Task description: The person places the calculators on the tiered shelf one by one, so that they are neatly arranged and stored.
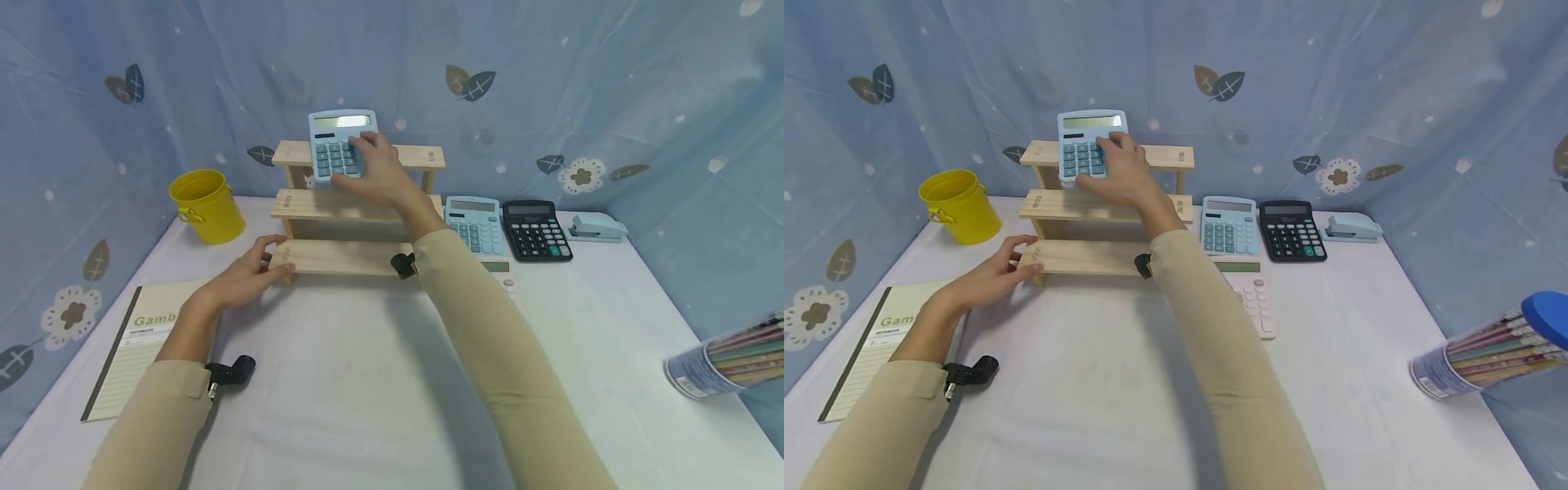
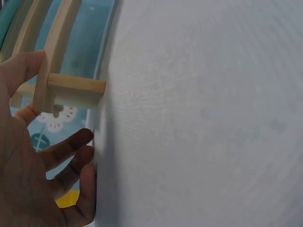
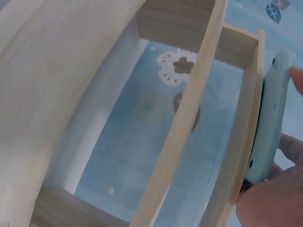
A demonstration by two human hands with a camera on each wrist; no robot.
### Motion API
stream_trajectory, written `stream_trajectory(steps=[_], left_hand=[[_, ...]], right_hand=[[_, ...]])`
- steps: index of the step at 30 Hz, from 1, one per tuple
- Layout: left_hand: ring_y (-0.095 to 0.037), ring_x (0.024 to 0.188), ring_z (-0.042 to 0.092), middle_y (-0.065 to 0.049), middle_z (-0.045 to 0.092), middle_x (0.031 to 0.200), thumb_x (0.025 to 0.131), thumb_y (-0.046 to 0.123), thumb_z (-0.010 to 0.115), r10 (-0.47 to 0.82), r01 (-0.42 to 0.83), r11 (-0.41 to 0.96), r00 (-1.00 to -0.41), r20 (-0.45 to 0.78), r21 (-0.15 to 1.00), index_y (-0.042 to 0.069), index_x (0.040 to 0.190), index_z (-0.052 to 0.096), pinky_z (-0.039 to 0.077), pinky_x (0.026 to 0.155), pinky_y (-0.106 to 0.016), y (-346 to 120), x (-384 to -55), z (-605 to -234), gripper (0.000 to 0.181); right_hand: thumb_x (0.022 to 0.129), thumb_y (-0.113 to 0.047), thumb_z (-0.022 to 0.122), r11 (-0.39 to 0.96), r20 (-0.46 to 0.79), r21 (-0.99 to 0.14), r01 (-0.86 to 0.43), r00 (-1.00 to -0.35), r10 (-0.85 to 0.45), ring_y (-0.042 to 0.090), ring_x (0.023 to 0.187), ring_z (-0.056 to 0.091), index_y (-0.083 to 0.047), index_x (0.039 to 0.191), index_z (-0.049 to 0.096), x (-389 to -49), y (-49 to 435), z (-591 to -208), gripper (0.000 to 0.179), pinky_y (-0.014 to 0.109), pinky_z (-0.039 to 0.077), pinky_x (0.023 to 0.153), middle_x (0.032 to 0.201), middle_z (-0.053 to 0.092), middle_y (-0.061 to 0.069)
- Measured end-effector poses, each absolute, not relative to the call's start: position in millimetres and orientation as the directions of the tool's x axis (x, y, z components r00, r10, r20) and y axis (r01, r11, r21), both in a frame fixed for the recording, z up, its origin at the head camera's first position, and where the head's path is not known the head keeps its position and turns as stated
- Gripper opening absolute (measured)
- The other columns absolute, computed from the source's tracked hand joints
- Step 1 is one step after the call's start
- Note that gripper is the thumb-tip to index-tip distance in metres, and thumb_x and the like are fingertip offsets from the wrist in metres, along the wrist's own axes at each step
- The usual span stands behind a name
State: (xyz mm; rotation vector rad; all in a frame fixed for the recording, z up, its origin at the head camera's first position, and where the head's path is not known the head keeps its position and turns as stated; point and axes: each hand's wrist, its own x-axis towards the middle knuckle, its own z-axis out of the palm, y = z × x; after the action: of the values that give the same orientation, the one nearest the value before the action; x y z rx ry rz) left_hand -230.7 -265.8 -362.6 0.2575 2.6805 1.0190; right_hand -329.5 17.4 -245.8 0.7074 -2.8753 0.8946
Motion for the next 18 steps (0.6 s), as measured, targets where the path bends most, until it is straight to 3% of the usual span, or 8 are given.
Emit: stream_trajectory(steps=[5,12,18], left_hand=[[-0.048,0.137,0.044,-0.032,0.038,0.154,0.103,0.058,0.05,0.261,0.065,0.736,-0.946,-0.193,0.674,0.021,0.164,0.009,0.034,0.111,-0.068,-264.3,-231.7,-361.7,0.082],[-0.046,0.134,0.047,-0.031,0.041,0.152,0.104,0.057,0.051,0.276,0.082,0.732,-0.943,-0.184,0.676,0.02,0.164,0.009,0.038,0.11,-0.066,-262.5,-235.1,-362.3,0.082],[-0.048,0.137,0.044,-0.032,0.038,0.154,0.103,0.059,0.05,0.277,0.072,0.734,-0.939,-0.202,0.675,0.021,0.164,0.007,0.035,0.111,-0.068,-268.5,-233.7,-361.4,0.084]], right_hand=[[0.102,-0.041,0.058,0.716,0.166,-0.51,-0.477,-0.871,-0.462,0.031,0.158,0.013,-0.015,0.162,0.032,-331.0,9.9,-244.9,0.071,0.042,0.023,0.125,0.172,0.012,0.007],[0.102,-0.048,0.058,0.775,0.207,-0.434,-0.459,-0.888,-0.409,0.031,0.153,0.025,-0.019,0.16,0.037,-333.0,3.6,-246.0,0.069,0.046,0.026,0.123,0.171,0.018,0.006],[0.101,-0.056,0.057,0.804,0.187,-0.431,-0.41,-0.912,-0.365,0.027,0.155,0.02,-0.027,0.16,0.035,-335.2,-9.6,-247.9,0.069,0.048,0.022,0.123,0.171,0.016,-0.002]])
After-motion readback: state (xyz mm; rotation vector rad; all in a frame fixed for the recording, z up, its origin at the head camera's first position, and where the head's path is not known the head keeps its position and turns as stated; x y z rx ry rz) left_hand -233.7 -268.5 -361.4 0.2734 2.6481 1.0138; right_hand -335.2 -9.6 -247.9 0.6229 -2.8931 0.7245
